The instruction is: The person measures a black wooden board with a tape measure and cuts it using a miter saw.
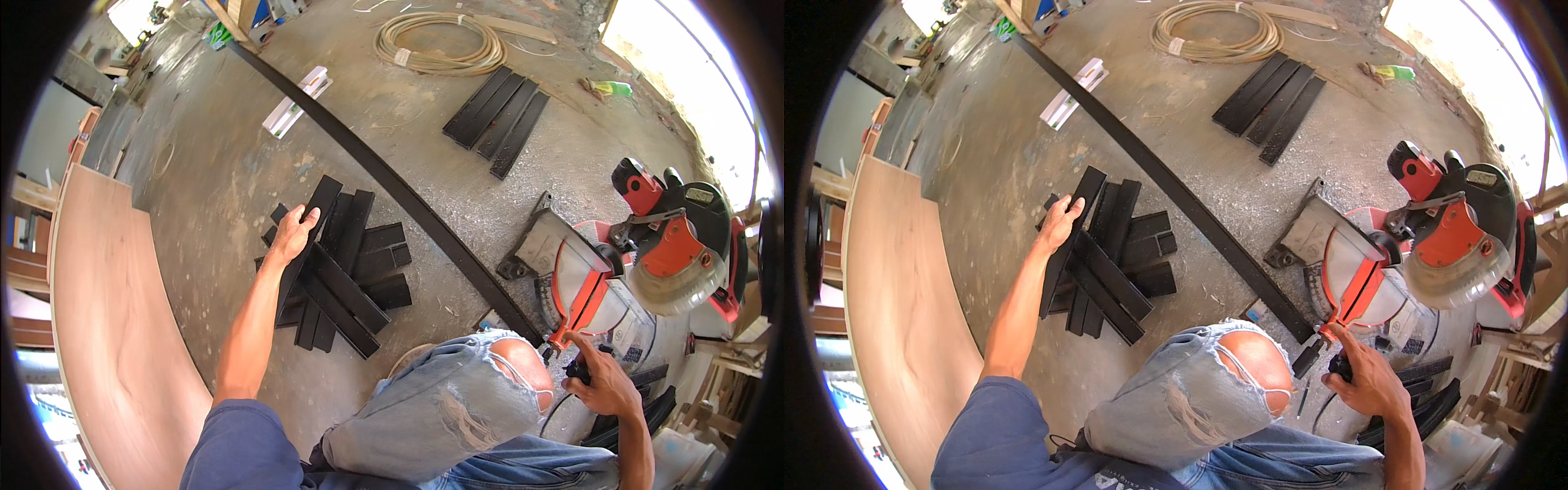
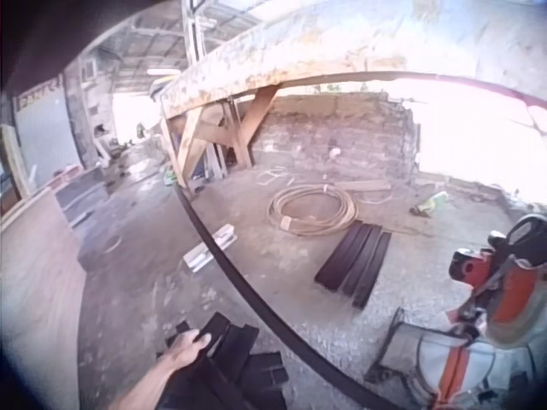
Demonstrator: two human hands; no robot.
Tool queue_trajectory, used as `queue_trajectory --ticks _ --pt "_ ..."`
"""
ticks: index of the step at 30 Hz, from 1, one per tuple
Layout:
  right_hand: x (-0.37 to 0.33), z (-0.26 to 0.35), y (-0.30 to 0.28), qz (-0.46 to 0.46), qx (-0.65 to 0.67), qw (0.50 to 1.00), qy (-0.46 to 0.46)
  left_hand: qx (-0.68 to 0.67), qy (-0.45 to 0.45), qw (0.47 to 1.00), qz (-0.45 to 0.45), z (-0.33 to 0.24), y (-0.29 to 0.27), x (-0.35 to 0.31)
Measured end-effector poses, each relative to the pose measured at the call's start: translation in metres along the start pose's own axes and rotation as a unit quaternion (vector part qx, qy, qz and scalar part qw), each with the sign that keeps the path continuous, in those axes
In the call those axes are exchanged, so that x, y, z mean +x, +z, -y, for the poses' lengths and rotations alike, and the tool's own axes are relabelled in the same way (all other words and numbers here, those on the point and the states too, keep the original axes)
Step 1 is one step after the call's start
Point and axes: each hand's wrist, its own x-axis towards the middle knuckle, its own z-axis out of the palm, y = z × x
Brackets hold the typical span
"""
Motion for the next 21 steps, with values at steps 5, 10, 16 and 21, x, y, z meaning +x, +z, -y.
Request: queue_trajectory --ticks 5,10,16,21 --pt "-0.006 -0.005 -0.002 -0.023 0.005 1.000 -0.001 0.045 0.024 0.997 -0.051 0.001 0.030 0.009" --pt "-0.015 -0.001 -0.009 -0.055 0.007 0.998 0.028 0.070 0.049 0.996 -0.022 0.002 0.033 0.006" --pt "-0.042 -0.017 -0.005 -0.149 0.076 0.984 0.061 0.163 0.131 0.969 -0.134 -0.018 0.025 -0.006" --pt "-0.071 -0.090 0.067 -0.314 0.350 0.874 0.122 0.080 0.215 0.952 -0.202 -0.065 0.035 0.013"
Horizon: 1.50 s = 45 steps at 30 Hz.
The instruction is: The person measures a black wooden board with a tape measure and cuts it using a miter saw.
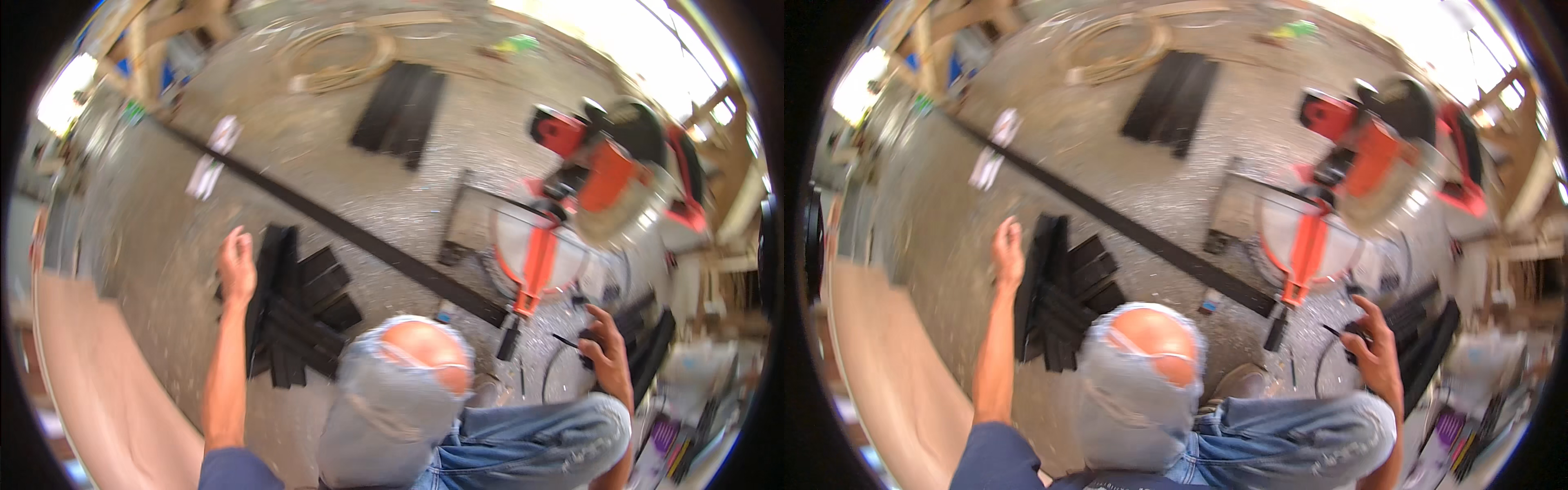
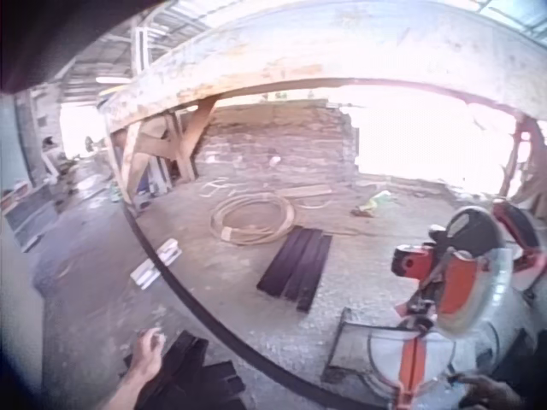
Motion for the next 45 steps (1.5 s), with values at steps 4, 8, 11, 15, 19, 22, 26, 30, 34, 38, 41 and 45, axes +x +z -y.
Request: queue_trajectory --ticks 4,8,11,15,19,22,26,30,34,38,41,45 --pt "-0.018 -0.120 0.063 -0.145 -0.028 0.989 -0.005 -0.151 -0.008 0.988 0.039 -0.063 -0.022 0.023" --pt "-0.063 -0.150 0.129 -0.190 -0.046 0.966 0.171 -0.143 0.095 0.964 0.202 -0.152 -0.014 0.051" --pt "-0.078 -0.179 0.159 -0.218 -0.125 0.962 0.110 -0.066 0.243 0.904 0.346 -0.194 0.030 0.047" --pt "-0.082 -0.195 0.185 -0.236 -0.209 0.948 0.055 0.193 0.401 0.771 0.456 -0.179 0.083 0.024" --pt "-0.085 -0.206 0.196 -0.236 -0.263 0.935 0.020 0.316 0.437 0.714 0.446 -0.138 0.126 0.011" --pt "-0.083 -0.209 0.195 -0.239 -0.283 0.929 -0.008 0.302 0.456 0.730 0.410 -0.130 0.131 0.006" --pt "-0.067 -0.169 0.179 -0.254 -0.222 0.938 -0.080 0.270 0.470 0.753 0.373 -0.147 0.104 0.006" --pt "-0.034 -0.066 0.158 -0.253 -0.176 0.921 -0.238 0.273 0.494 0.750 0.344 -0.131 0.078 0.013" --pt "0.010 -0.009 0.158 -0.173 -0.240 0.901 -0.317 0.226 0.516 0.799 0.212 -0.133 0.074 0.013" --pt "0.032 0.017 0.173 -0.155 -0.384 0.819 -0.398 0.255 0.504 0.813 0.137 -0.138 0.071 0.015" --pt "0.033 0.045 0.159 -0.270 -0.395 0.766 -0.429 0.218 0.485 0.832 0.159 -0.135 0.074 0.014" --pt "0.044 0.017 0.184 -0.212 -0.386 0.814 -0.379 0.149 0.464 0.844 0.223 -0.141 0.073 0.015"
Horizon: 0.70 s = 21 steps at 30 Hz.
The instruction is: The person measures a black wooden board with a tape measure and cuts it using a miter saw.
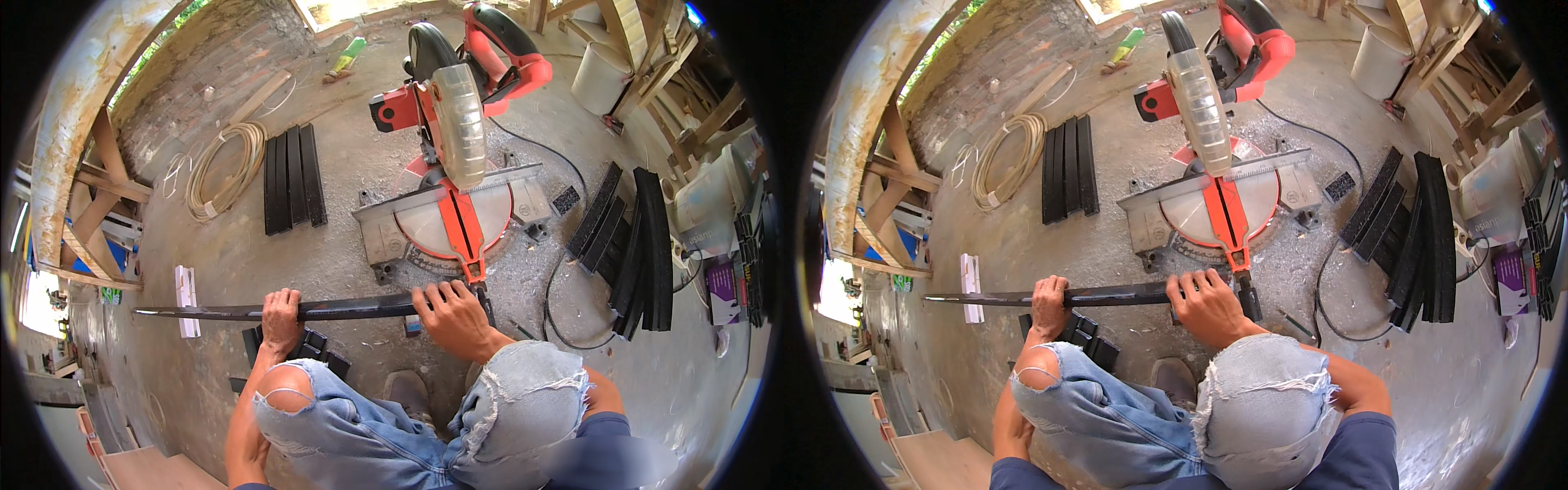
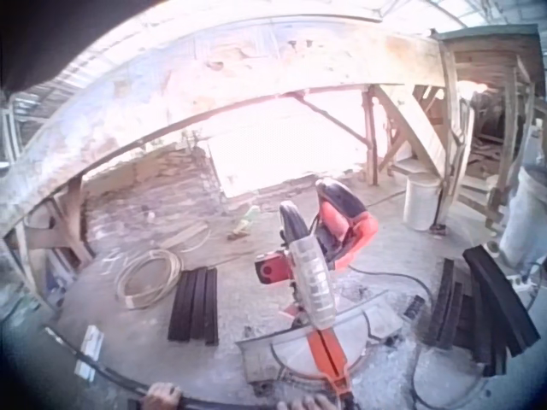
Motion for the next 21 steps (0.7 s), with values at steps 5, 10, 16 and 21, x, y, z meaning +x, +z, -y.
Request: queue_trajectory --ticks 5,10,16,21 --pt "-0.002 -0.022 0.009 0.013 0.026 0.999 -0.013 -0.117 -0.018 0.988 -0.098 -0.012 -0.039 0.003" --pt "0.021 -0.027 -0.002 0.057 0.053 0.997 -0.023 -0.376 -0.490 0.664 -0.422 0.145 0.071 -0.080" --pt "0.007 -0.045 0.029 0.081 0.049 0.995 -0.017 -0.687 -0.552 0.251 -0.401 0.228 0.114 -0.076" --pt "0.008 -0.068 0.029 0.078 0.121 0.989 0.014 -0.690 -0.546 0.272 -0.390 0.263 0.103 -0.087"
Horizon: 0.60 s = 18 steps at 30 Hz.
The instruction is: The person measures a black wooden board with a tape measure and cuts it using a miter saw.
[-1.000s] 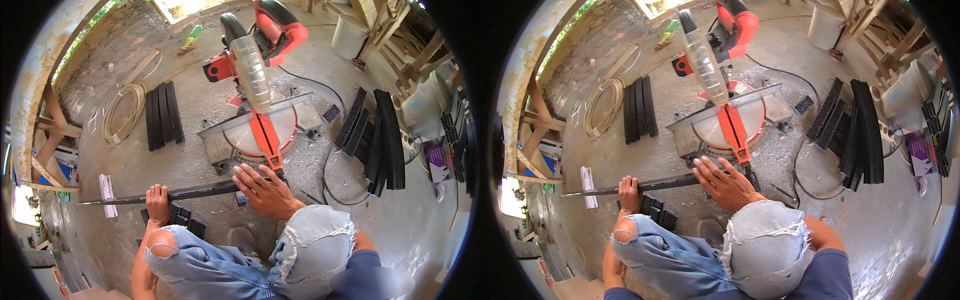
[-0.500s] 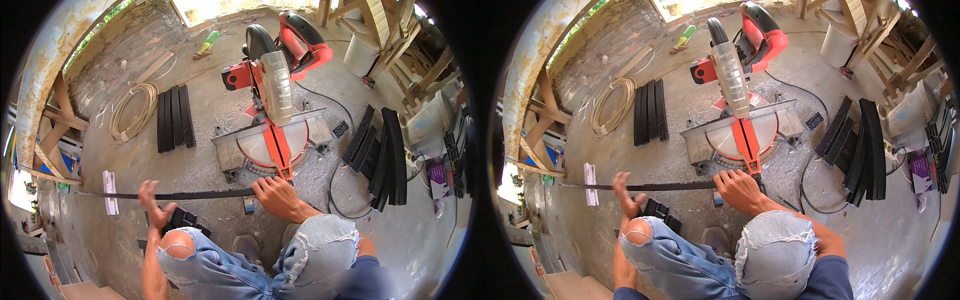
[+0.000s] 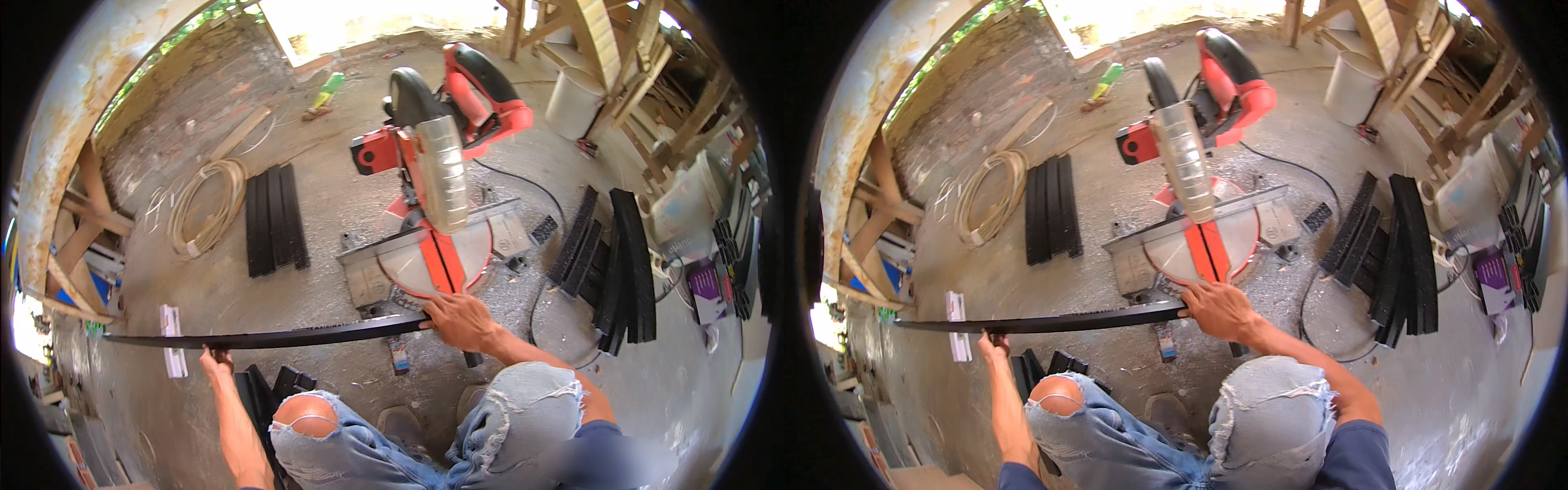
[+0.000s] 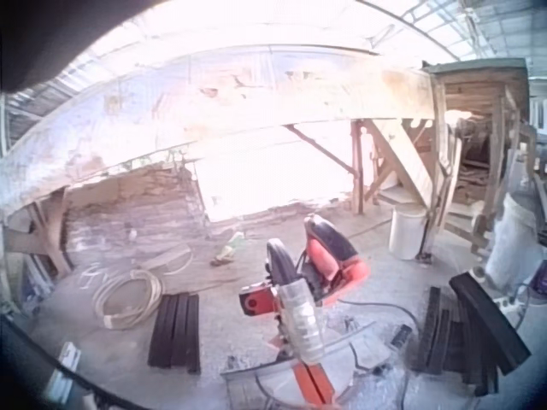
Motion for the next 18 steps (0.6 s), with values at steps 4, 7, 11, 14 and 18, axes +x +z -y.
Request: queue_trajectory --ticks 4,7,11,14,18 --pt "-0.023 -0.061 -0.021 0.041 -0.012 0.998 0.054 0.034 -0.011 0.983 0.180 0.028 0.021 -0.046" --pt "-0.043 -0.101 -0.041 -0.005 -0.043 0.988 0.151 0.084 -0.012 0.948 0.308 0.043 0.073 -0.125" --pt "-0.052 -0.139 -0.063 -0.110 -0.086 0.966 0.219 0.112 -0.006 0.941 0.318 0.064 0.111 -0.179" --pt "-0.071 -0.177 -0.077 -0.171 -0.081 0.937 0.294 0.101 -0.030 0.933 0.345 0.112 0.133 -0.200" --pt "-0.066 -0.215 -0.070 -0.205 -0.130 0.908 0.341 0.115 -0.091 0.943 0.301 0.153 0.141 -0.210"
